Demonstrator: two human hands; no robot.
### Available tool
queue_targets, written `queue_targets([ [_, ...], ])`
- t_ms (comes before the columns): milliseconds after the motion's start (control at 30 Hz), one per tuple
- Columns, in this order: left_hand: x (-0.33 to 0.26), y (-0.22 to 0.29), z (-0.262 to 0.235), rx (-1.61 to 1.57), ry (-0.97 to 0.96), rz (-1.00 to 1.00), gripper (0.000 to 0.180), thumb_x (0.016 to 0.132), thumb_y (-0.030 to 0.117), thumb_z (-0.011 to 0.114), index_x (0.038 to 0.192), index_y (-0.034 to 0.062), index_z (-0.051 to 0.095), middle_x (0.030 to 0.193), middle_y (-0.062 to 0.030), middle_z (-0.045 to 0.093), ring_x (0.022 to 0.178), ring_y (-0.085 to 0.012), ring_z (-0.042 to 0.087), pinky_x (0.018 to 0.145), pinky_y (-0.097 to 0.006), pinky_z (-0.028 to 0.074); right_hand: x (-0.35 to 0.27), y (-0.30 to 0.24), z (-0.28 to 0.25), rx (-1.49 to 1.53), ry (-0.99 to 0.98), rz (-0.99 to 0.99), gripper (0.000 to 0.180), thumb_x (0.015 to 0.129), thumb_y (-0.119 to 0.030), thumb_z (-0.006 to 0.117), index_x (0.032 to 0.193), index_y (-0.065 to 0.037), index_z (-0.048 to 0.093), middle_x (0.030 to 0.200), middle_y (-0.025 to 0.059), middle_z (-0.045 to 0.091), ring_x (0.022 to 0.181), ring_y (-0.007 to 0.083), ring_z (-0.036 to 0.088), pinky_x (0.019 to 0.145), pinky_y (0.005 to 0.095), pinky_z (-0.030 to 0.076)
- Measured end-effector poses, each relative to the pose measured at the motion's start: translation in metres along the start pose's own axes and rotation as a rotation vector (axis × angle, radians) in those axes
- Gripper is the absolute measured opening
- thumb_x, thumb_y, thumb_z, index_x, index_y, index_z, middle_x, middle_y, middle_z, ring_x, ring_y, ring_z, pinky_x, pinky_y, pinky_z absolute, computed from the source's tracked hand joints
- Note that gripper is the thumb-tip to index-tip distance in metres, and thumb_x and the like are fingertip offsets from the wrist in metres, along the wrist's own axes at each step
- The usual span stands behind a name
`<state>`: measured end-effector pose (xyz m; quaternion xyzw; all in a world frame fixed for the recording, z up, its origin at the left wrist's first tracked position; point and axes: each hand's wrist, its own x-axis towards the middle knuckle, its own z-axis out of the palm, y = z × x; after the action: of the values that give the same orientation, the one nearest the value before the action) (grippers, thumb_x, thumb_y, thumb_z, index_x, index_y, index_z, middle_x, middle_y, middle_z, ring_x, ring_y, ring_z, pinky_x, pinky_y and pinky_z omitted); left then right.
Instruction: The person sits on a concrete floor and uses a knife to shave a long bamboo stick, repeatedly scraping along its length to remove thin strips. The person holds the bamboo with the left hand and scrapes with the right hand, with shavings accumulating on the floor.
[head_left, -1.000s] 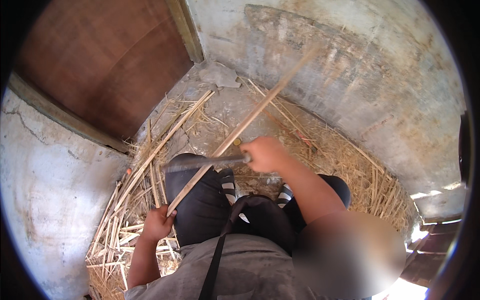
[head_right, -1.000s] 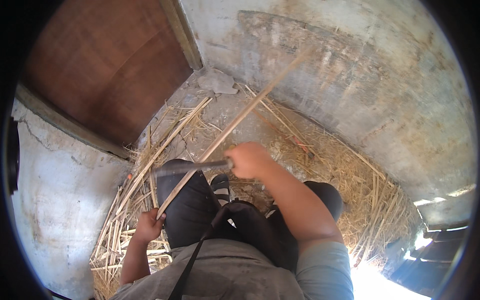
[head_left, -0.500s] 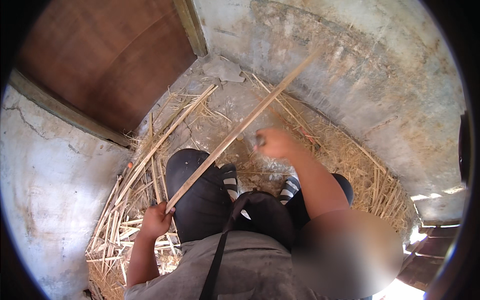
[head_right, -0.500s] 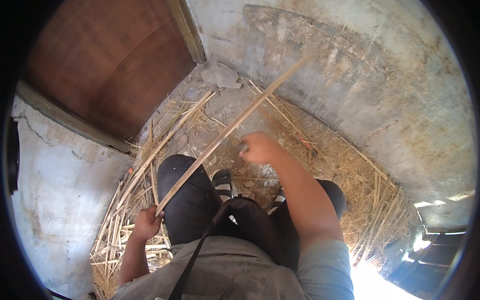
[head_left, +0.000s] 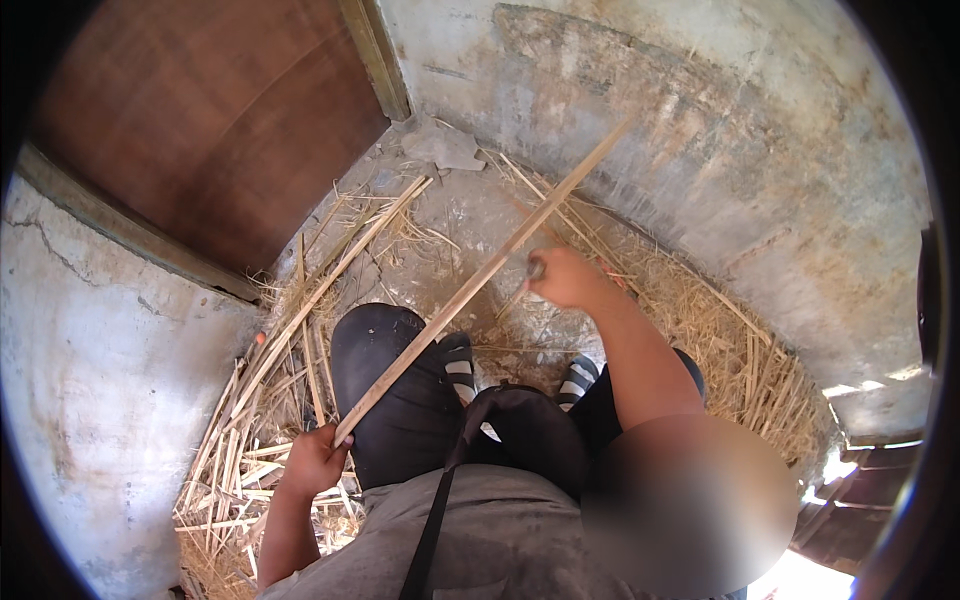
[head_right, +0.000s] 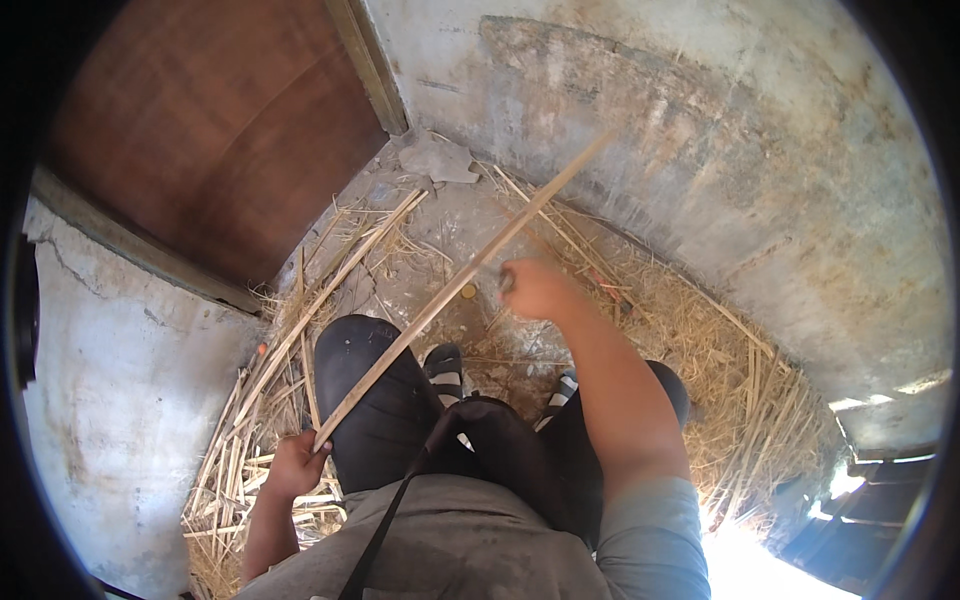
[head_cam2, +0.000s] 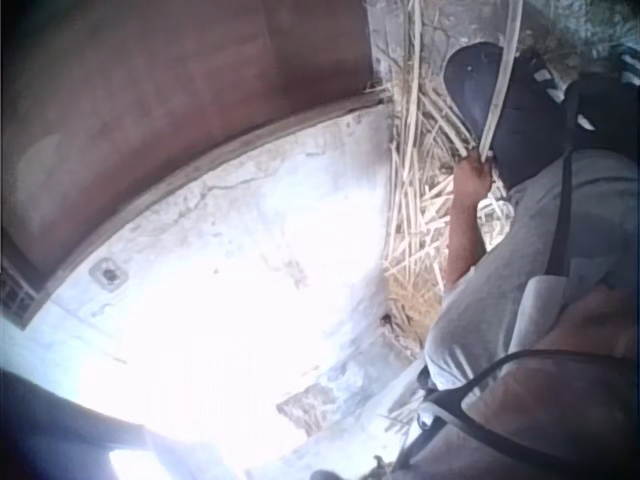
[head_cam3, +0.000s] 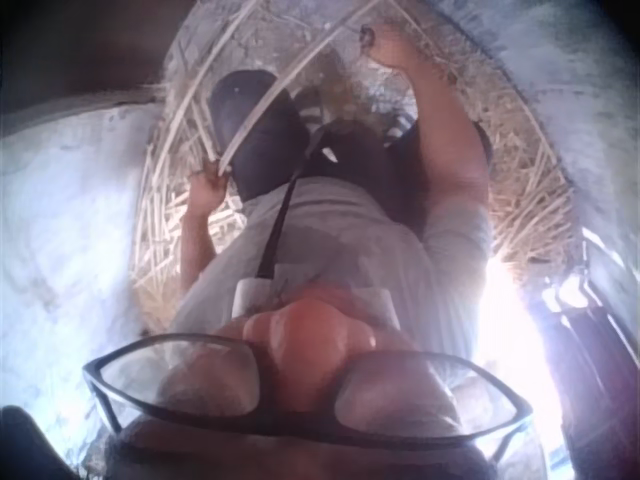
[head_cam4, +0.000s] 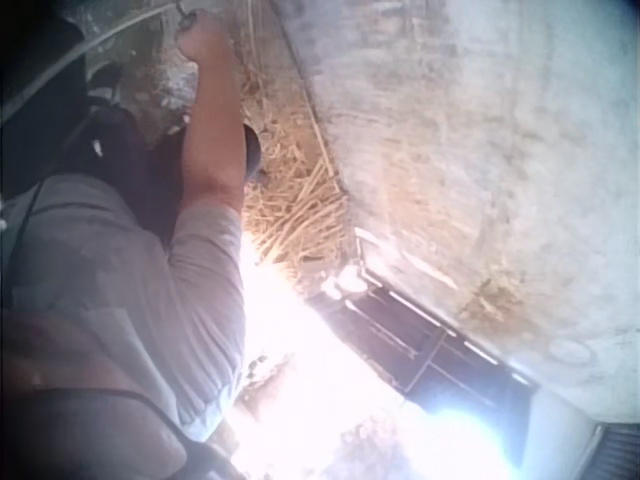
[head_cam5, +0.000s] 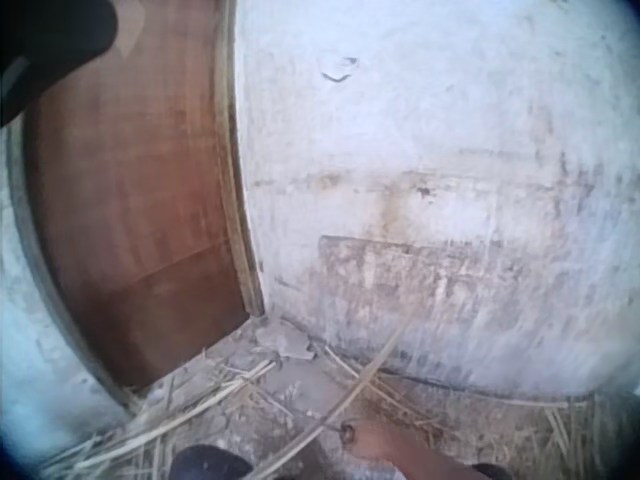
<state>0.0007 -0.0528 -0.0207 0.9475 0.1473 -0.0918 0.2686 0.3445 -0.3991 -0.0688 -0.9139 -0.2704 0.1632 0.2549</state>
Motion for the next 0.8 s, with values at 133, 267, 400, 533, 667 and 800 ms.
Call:
queue_targets([
  [133, 0.001, 0.002, -0.003, -0.004, -0.022, -0.023, 0.027, 0.093, 0.020, 0.072, 0.079, 0.0005, 0.060, 0.064, -0.0228, 0.061, 0.063, -0.0434, 0.064, 0.058, -0.047, 0.048, 0.004, -0.008, -0.004, -0.004, 0.002, 0.085, 0.041, 0.084, -0.033, 0.077, 0.115, -0.006, 0.071, 0.105, 0.0211, 0.073, 0.103, 0.0400, 0.069, 0.089, 0.0487, 0.054],
  [267, 0.001, 0.003, -0.008, 0.009, -0.073, -0.078, 0.028, 0.094, 0.022, 0.072, 0.079, 0.0004, 0.060, 0.065, -0.0225, 0.062, 0.063, -0.0434, 0.064, 0.059, -0.047, 0.049, -0.021, -0.070, -0.019, -0.145, -0.248, -0.045, 0.053, 0.084, -0.037, 0.078, 0.122, -0.001, 0.069, 0.116, 0.0252, 0.071, 0.110, 0.0409, 0.067, 0.093, 0.0476, 0.053],
  [400, 0.011, -0.001, 0.001, -0.045, -0.057, -0.065, 0.030, 0.095, 0.023, 0.071, 0.080, 0.0002, 0.060, 0.064, -0.0221, 0.061, 0.063, -0.0438, 0.064, 0.059, -0.048, 0.048, 0.003, 0.017, -0.004, 0.077, -0.063, 0.087, 0.060, 0.084, -0.039, 0.077, 0.128, 0.000, 0.067, 0.124, 0.0255, 0.068, 0.115, 0.0404, 0.065, 0.098, 0.0458, 0.052],
  [533, 0.004, 0.003, -0.006, -0.042, -0.066, -0.107, 0.031, 0.095, 0.024, 0.070, 0.080, 0.0000, 0.060, 0.065, -0.0222, 0.061, 0.064, -0.0434, 0.063, 0.061, -0.048, 0.048, 0.006, 0.013, -0.012, 0.065, -0.046, 0.153, 0.061, 0.084, -0.040, 0.078, 0.128, 0.000, 0.067, 0.127, 0.0248, 0.067, 0.118, 0.0402, 0.065, 0.100, 0.0451, 0.051],
  [667, -0.001, 0.000, -0.007, -0.007, -0.108, -0.136, 0.026, 0.097, 0.024, 0.069, 0.089, -0.0002, 0.065, 0.069, -0.0215, 0.063, 0.064, -0.0361, 0.063, 0.063, -0.044, 0.048, -0.018, -0.056, -0.016, -0.100, -0.274, -0.041, 0.060, 0.083, -0.040, 0.078, 0.126, 0.000, 0.068, 0.126, 0.0249, 0.068, 0.117, 0.0406, 0.065, 0.100, 0.0454, 0.051],
  [800, 0.013, -0.014, 0.010, -0.103, -0.099, -0.154, 0.027, 0.099, 0.024, 0.068, 0.092, -0.0015, 0.067, 0.070, -0.0183, 0.065, 0.063, -0.0285, 0.061, 0.064, -0.041, 0.049, -0.004, 0.030, 0.018, 0.046, -0.142, -0.030, 0.055, 0.082, -0.039, 0.078, 0.122, -0.002, 0.070, 0.116, 0.0249, 0.070, 0.111, 0.0414, 0.066, 0.095, 0.0457, 0.053],
])
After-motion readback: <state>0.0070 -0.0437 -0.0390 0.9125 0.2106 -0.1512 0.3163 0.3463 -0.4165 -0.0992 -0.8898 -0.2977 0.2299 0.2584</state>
